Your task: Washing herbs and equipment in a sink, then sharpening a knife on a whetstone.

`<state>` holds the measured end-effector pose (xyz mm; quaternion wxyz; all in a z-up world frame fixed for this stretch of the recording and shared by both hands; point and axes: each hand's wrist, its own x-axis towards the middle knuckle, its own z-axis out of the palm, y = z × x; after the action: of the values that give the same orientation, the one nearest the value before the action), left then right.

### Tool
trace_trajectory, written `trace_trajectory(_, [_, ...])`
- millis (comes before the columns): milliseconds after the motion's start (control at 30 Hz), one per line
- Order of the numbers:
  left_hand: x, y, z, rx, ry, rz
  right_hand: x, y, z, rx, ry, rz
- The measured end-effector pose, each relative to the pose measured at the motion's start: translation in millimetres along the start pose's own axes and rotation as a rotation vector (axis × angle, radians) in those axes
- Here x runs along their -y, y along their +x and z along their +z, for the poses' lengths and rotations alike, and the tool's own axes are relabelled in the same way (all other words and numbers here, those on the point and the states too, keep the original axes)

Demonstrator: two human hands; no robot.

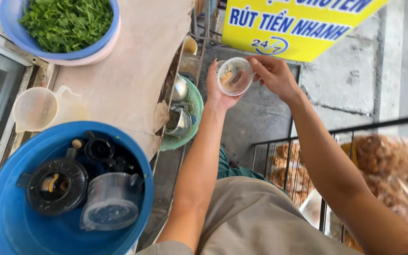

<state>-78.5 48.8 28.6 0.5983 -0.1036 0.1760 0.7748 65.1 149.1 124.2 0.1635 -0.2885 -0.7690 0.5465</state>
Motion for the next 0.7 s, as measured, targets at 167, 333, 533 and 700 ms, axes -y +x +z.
trace_trajectory(167, [-88,66,39,-0.038,0.024,0.033,-15,138,-21,0.110,0.079,-0.041])
trace_trajectory(333, [-193,173,65,-0.046,-0.135,0.220,7,283,-29,0.209,-0.111,-0.102])
trace_trajectory(533, [-295,299,66,-0.111,-0.307,0.534,30,445,-32,0.266,-0.155,-0.218])
trace_trajectory(700, [-352,371,49,-0.277,-0.517,0.679,25,572,-2,0.299,-0.225,-0.349])
